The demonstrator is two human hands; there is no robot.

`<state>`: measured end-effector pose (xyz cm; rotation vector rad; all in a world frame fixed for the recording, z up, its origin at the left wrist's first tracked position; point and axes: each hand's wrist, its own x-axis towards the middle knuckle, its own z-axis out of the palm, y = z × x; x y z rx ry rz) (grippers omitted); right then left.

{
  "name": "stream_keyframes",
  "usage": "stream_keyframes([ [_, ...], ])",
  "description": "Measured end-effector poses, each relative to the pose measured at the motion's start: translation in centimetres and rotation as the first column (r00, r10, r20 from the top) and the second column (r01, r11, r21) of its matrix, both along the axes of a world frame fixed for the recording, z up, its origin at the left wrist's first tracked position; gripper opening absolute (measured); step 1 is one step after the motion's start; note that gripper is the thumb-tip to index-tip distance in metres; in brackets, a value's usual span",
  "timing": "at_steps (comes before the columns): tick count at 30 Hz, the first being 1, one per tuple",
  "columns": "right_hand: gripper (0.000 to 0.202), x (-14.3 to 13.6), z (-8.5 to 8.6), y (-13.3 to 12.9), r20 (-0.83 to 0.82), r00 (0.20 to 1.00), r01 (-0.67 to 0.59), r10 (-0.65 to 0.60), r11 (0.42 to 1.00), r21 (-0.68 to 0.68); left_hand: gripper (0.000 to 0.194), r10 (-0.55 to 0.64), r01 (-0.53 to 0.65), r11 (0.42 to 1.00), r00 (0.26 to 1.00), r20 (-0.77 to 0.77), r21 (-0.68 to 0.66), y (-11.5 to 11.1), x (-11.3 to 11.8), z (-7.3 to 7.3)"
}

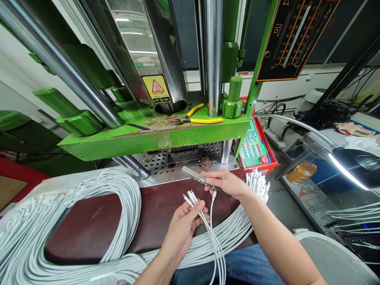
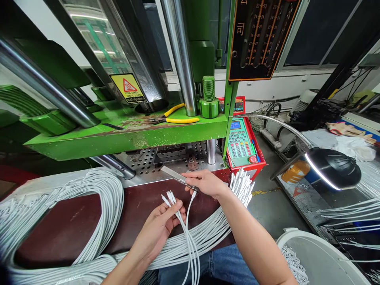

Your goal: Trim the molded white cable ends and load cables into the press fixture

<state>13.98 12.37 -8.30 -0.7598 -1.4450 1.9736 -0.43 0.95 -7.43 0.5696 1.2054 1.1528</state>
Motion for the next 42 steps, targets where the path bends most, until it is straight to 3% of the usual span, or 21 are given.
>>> stream_keyframes([
  [4, 0.036, 0.2, 0.1, 0.2, -0.023, 0.999, -0.040, 0.037, 0.993, -0.110, 0.028, -0.020, 0.017, 0.999, 0.997, -0.073, -0.033, -0.2, 0.0, 0.0],
  [8, 0.033, 0.2, 0.2, 0.2, 0.072, 0.997, 0.029, -0.032, 0.999, 0.039, 0.030, -0.032, 0.035, 0.999, 0.988, -0.150, 0.017, 0.0, 0.1, 0.2],
  [11, 0.031, 0.1, 0.1, 0.1, 0.092, 0.996, 0.000, -0.012, 0.992, 0.124, 0.030, -0.040, 0.045, 0.998, 0.986, -0.164, 0.031, 0.3, 0.0, 0.2],
  [19, 0.033, -0.1, 0.0, -0.1, 0.063, 0.996, -0.080, 0.070, 0.983, 0.168, 0.031, -0.068, 0.076, 0.997, 0.964, -0.259, 0.024, 0.6, -0.1, -0.9],
  [28, 0.036, -0.3, 0.0, -0.3, 0.155, 0.987, -0.102, 0.052, 0.937, 0.335, 0.031, -0.021, 0.027, 0.999, 0.972, -0.232, 0.019, 0.6, 0.2, -0.6],
  [34, 0.035, 0.5, 0.5, 0.0, 0.132, 0.989, -0.089, 0.059, 0.969, 0.231, 0.030, 0.097, -0.096, 0.995, 0.995, -0.028, 0.008, -0.2, 0.3, -0.8],
  [37, 0.032, 0.8, 0.5, 0.3, 0.142, 0.989, -0.062, 0.033, 0.976, 0.208, 0.028, 0.129, -0.127, 0.992, 0.989, -0.074, 0.029, -0.6, 0.0, -0.8],
  [42, 0.032, 0.9, 0.3, 0.4, 0.177, 0.981, -0.127, 0.080, 0.953, 0.276, 0.028, 0.046, -0.040, 0.999, 0.981, -0.187, 0.033, -0.6, -0.4, -0.3],
])
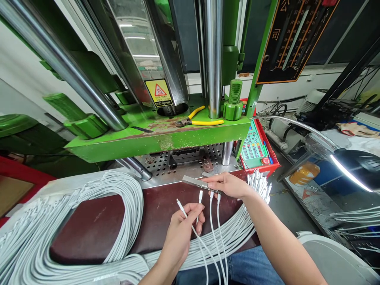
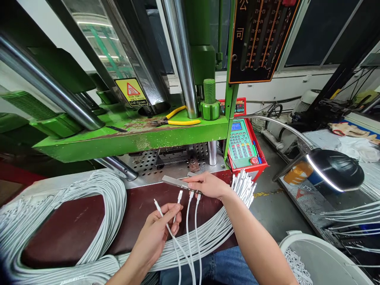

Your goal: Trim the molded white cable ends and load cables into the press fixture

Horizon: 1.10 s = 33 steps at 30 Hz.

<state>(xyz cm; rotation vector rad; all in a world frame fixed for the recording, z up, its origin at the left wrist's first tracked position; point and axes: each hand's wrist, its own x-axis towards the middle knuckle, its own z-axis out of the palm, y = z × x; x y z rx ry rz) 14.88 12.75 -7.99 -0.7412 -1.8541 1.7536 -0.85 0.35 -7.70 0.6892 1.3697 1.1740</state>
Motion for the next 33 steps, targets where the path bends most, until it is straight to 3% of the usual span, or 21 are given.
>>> stream_keyframes([
  [11, 0.036, -0.1, 0.0, -0.3, 0.050, 0.997, -0.061, 0.056, 0.991, 0.117, 0.026, -0.021, 0.026, 0.999, 0.993, 0.112, -0.045, 0.7, 0.1, 0.7],
  [19, 0.035, 0.2, -0.2, 0.2, 0.064, 0.996, -0.070, 0.063, 0.991, 0.118, 0.031, -0.035, 0.038, 0.999, 0.998, 0.060, -0.037, 0.7, 0.2, 0.4],
  [25, 0.034, 0.2, -0.2, 0.5, 0.077, 0.996, 0.042, -0.044, 0.999, 0.024, 0.035, 0.176, -0.170, 0.984, 0.973, -0.150, 0.050, -1.0, -0.7, 0.0],
  [33, 0.034, 0.3, -0.2, 0.8, 0.105, 0.987, 0.119, -0.119, 0.993, 0.005, 0.031, 0.131, -0.127, 0.991, 0.978, 0.163, -0.035, -1.4, -1.5, 2.4],
])
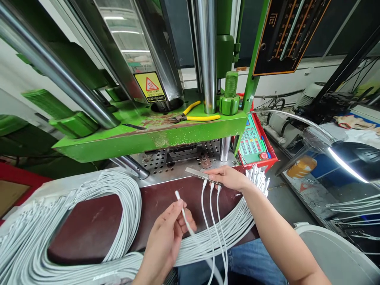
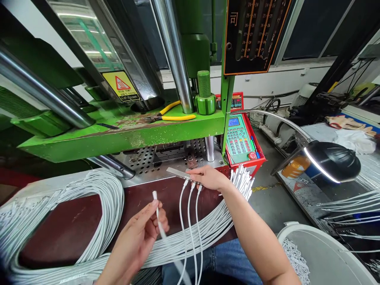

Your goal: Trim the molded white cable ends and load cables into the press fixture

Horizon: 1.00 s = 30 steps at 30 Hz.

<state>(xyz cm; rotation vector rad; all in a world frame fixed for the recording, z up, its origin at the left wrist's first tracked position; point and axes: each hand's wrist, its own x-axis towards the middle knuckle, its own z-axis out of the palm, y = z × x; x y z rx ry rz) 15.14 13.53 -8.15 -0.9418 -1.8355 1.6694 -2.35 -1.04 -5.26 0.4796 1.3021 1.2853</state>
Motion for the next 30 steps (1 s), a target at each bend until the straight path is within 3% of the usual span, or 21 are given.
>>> stream_keyframes([
  [5, 0.032, 0.0, -0.2, -0.1, -0.042, 0.997, -0.062, 0.062, 0.998, -0.017, 0.031, -0.154, 0.152, 0.988, 0.970, -0.188, -0.027, 0.9, -0.3, -0.2],
  [9, 0.033, -0.1, -0.3, -0.1, -0.057, 0.996, -0.071, 0.070, 0.997, -0.006, 0.035, -0.194, 0.196, 0.980, 0.928, -0.319, -0.027, 1.4, -0.1, -0.7],
  [16, 0.032, -0.1, -0.1, -0.2, -0.073, 0.989, -0.126, 0.130, 0.991, 0.048, 0.033, -0.167, 0.187, 0.982, 0.915, -0.368, 0.021, 2.0, -0.3, -1.3],
  [30, 0.035, 0.2, 0.0, -0.3, 0.056, 0.990, -0.141, 0.133, 0.974, 0.175, 0.034, -0.178, 0.178, 0.984, 0.920, -0.349, -0.034, 2.6, 0.0, -0.9],
])
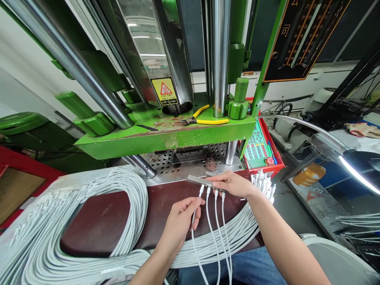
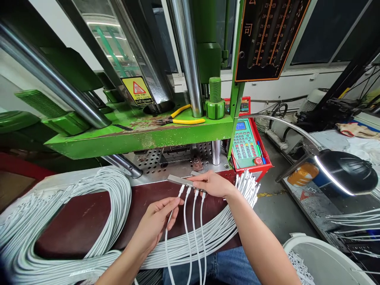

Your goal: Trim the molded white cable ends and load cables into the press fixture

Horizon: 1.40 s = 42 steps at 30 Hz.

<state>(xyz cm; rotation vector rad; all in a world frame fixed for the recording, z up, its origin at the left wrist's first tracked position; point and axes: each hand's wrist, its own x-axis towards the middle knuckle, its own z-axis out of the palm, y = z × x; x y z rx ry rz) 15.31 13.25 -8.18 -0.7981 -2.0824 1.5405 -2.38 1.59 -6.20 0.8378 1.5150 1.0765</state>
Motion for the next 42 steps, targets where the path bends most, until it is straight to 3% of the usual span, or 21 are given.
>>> stream_keyframes([
  [8, 0.036, -0.2, 0.2, -0.2, -0.059, 0.998, -0.018, 0.013, 0.996, -0.088, 0.034, 0.025, -0.024, 1.000, 0.999, 0.023, -0.015, 0.1, -0.1, 0.1],
  [26, 0.041, -0.4, 0.2, -0.4, -0.007, 1.000, 0.014, -0.014, 0.998, 0.065, 0.033, 0.029, -0.029, 0.999, 0.999, 0.032, -0.020, 0.3, 0.1, -0.1],
  [35, 0.046, -0.4, -0.1, -0.2, -0.083, 0.997, -0.003, 0.003, 1.000, -0.001, 0.032, -0.001, 0.000, 0.999, 1.000, 0.017, 0.034, 1.1, -0.2, -0.1],
  [38, 0.043, -0.2, 0.3, -0.2, -0.058, 0.998, -0.019, 0.019, 1.000, 0.003, 0.031, 0.018, -0.023, 0.999, 0.996, 0.090, 0.047, 0.6, 0.7, -0.4],
  [42, 0.039, 0.2, 1.9, 0.5, 0.082, 0.997, -0.023, 0.012, 0.991, 0.133, 0.049, 0.016, 0.041, 0.988, 0.935, 0.354, -0.152, -1.9, 3.5, -1.2],
])
